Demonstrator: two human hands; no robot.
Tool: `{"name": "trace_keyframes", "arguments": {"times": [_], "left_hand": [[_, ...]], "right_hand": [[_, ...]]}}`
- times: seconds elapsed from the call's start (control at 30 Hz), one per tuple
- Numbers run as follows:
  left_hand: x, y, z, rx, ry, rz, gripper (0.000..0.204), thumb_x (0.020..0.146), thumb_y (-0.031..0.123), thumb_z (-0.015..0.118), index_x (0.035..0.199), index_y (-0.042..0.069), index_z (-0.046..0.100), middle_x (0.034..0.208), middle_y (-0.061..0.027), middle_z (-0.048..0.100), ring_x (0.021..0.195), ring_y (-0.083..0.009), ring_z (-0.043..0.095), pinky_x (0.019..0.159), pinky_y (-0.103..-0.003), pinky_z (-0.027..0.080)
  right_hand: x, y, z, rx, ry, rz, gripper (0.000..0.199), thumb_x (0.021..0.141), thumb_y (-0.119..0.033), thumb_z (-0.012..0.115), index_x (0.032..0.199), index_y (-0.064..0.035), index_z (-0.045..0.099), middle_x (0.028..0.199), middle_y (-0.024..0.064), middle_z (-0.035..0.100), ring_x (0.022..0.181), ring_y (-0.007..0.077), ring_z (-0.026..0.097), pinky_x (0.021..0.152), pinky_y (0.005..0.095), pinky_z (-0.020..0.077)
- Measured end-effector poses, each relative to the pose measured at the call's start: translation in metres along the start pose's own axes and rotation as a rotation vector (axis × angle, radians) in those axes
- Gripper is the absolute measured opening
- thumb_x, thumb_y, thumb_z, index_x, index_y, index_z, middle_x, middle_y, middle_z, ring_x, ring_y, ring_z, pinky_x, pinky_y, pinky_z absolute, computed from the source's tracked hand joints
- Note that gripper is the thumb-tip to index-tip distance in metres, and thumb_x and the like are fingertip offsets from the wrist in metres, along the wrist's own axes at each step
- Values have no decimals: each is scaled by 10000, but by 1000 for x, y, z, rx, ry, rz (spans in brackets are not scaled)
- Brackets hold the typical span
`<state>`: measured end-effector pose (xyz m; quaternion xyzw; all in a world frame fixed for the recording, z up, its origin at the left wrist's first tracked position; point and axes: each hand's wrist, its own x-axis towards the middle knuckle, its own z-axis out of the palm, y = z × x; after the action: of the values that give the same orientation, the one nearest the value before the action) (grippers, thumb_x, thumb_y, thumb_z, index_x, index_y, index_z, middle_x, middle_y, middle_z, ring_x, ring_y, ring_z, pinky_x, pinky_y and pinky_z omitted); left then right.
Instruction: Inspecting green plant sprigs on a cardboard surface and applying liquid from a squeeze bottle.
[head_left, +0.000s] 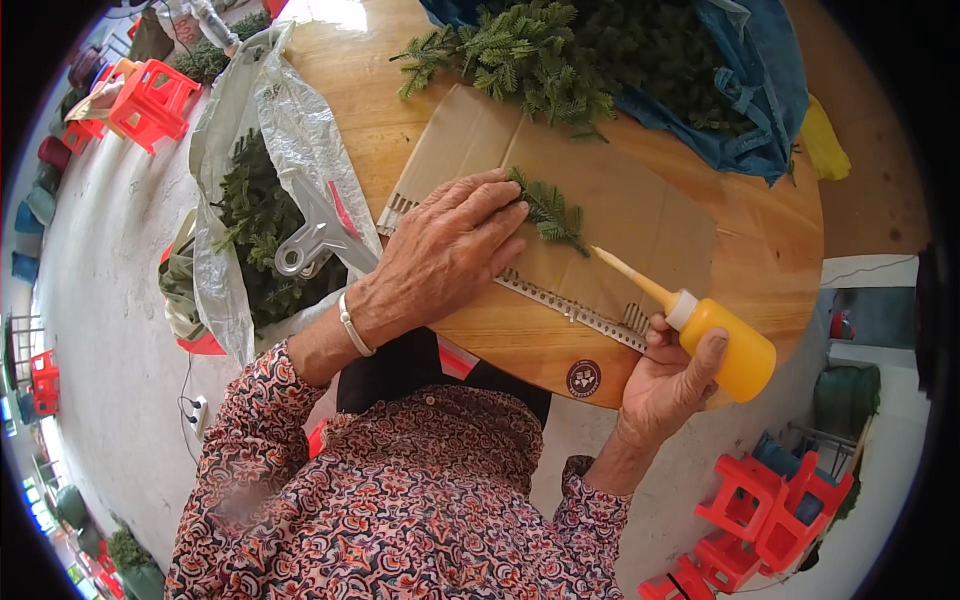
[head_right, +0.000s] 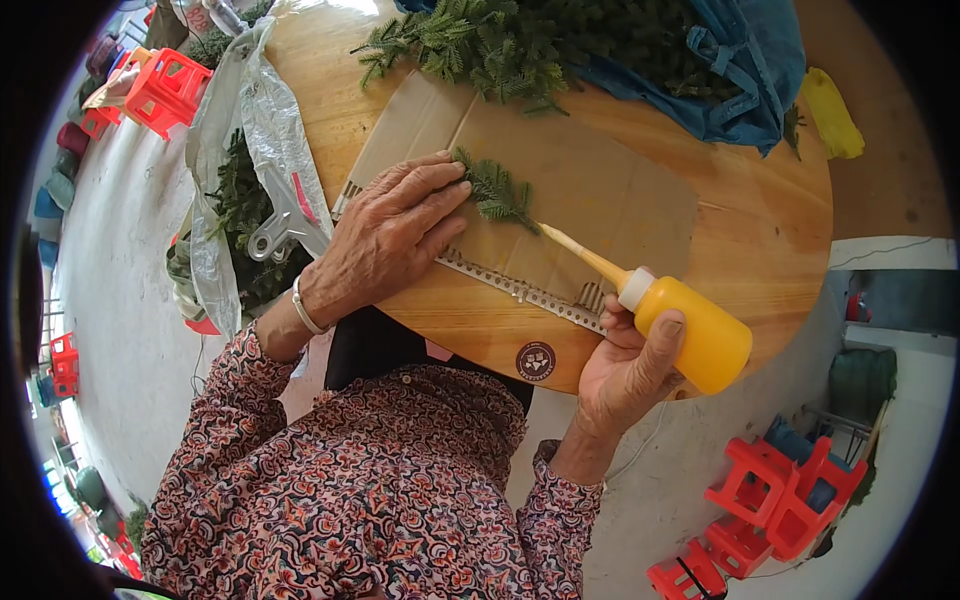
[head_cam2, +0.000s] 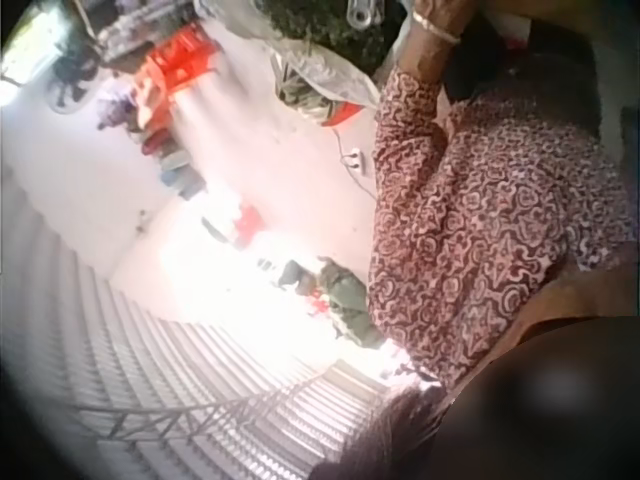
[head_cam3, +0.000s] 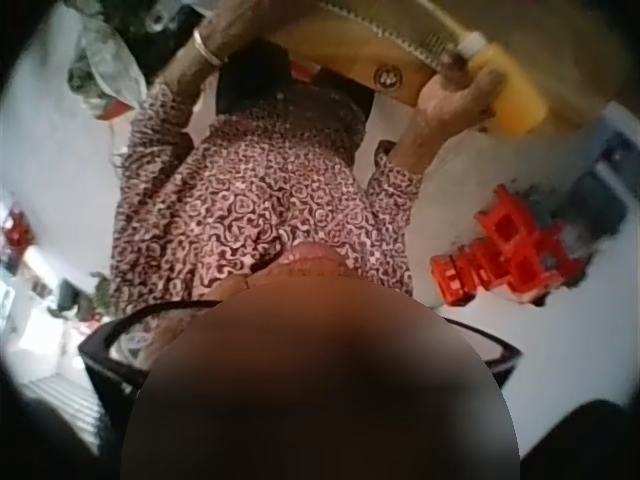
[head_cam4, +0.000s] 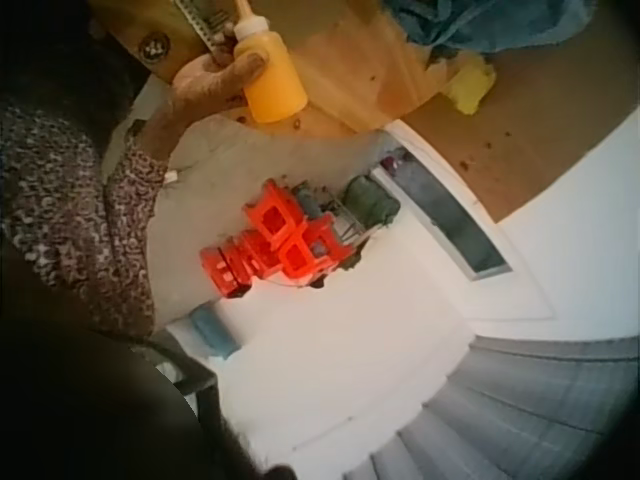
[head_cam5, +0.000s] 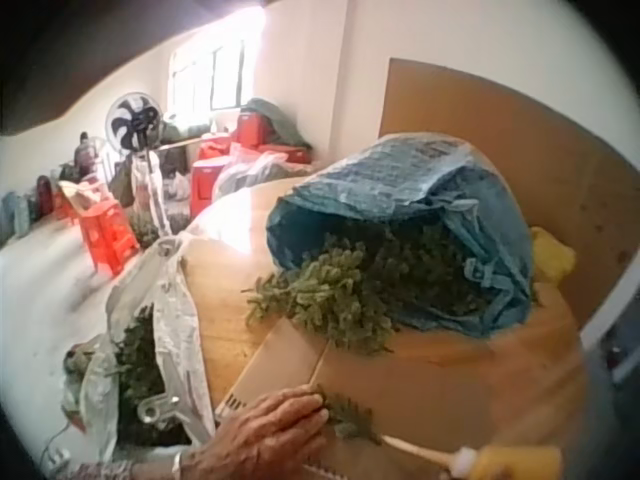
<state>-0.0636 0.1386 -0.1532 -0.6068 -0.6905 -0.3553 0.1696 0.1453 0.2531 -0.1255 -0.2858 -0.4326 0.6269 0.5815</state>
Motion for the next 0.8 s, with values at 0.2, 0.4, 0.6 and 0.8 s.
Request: {"name": "trace_keyframes", "arguments": {"times": [0.2,0.4,0.6,0.8], "left_hand": [[0,1,-1,-20,-14,-27,243,779,96,682,1006,12,661,1144,-78,605,1112,-251,580,893,-343,489],[0,1,0,-27,-10,-20,242,779,99,684,1004,12,662,1138,-82,607,1098,-257,584,888,-340,489],[4,-3,-1,-50,2,6,231,784,92,677,999,12,661,1098,-80,612,1027,-256,595,852,-335,490],[6,-13,-1,-61,-1,6,176,789,70,656,958,21,663,1000,-82,603,876,-234,577,778,-334,486]], "right_hand": [[-1,-4,-5,16,-18,2,362,882,-275,672,1112,-26,546,952,152,653,676,198,601,607,229,501],[0,-7,-12,2,-18,15,366,879,-281,675,1111,-27,548,956,157,653,677,198,598,608,230,496],[4,-5,-16,29,2,-15,378,886,-282,667,1128,-21,540,979,157,647,703,191,595,600,227,489],[14,-4,-24,218,-45,93,395,886,-262,663,1167,-26,516,1011,163,640,714,187,600,599,237,497]]}}
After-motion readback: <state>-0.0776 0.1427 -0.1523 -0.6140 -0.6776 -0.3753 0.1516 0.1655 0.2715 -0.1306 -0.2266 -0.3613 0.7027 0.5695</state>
